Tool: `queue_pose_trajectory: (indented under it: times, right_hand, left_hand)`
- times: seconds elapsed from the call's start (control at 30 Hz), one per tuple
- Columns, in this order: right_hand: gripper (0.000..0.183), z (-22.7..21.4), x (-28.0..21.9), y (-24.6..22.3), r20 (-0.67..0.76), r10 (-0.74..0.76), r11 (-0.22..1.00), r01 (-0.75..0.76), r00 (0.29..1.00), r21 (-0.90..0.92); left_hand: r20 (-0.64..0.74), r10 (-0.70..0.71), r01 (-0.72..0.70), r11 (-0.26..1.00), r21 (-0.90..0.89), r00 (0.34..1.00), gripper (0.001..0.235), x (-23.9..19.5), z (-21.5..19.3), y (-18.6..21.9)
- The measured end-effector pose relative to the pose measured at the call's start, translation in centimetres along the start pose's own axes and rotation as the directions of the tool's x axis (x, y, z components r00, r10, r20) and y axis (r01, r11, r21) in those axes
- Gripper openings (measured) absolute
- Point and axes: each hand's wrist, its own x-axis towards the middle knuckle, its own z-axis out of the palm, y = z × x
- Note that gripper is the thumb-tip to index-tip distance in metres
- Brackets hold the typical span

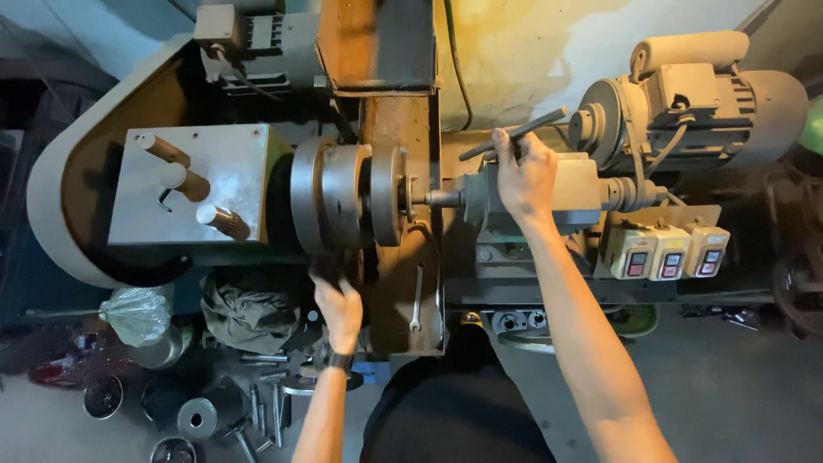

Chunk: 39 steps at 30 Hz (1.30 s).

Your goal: Operating a metal lathe machine to check, mount, and adjust a cylinder tool workpiece.

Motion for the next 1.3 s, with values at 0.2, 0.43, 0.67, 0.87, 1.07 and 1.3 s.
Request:
queue_pose_trajectory:
  times: [0.2, 0.43, 0.67, 0.87, 1.07, 1.3]
  right_hand:
    - [0.034, 0.0, -0.2, -0.5, 0.002, 0.049, 0.998, -0.049, 0.999, -0.042]
    - [0.034, -0.3, 0.0, -0.6, 0.025, 0.015, 1.0, -0.015, 1.0, 0.019]
    - [0.026, -0.8, -1.0, 4.2, -0.118, 0.055, 0.965, -0.023, 0.992, 0.261]
    - [0.021, -1.7, -11.8, 2.8, -0.215, -0.039, 0.911, 0.124, 0.976, 0.393]
    - [0.024, 4.1, -24.5, -1.5, 0.245, -0.166, 0.863, 0.021, 0.955, 0.505]
    - [0.026, 4.6, -26.0, -6.1, 0.604, -0.221, 0.851, -0.15, 0.766, 0.503]
  left_hand:
    - [-0.185, 0.322, -0.329, 0.944, -0.009, 0.929, 0.058, 9.1, -2.7, 10.6]
    - [0.324, -0.059, -0.006, 0.98, 0.197, 0.944, 0.047, 20.3, -0.9, 14.7]
    - [-0.121, 0.222, -0.22, 0.975, 0.032, 0.967, 0.049, 6.6, -1.0, 6.8]
    - [0.094, -0.146, 0.15, 0.988, -0.03, 0.985, 0.053, -4.9, -9.5, 4.2]
    - [-0.083, -0.43, 0.388, 0.696, 0.604, 0.899, 0.057, -10.9, -17.6, -8.5]
    - [-0.024, -0.841, 0.736, 0.458, 0.499, 0.54, 0.079, -14.0, -16.7, -18.9]
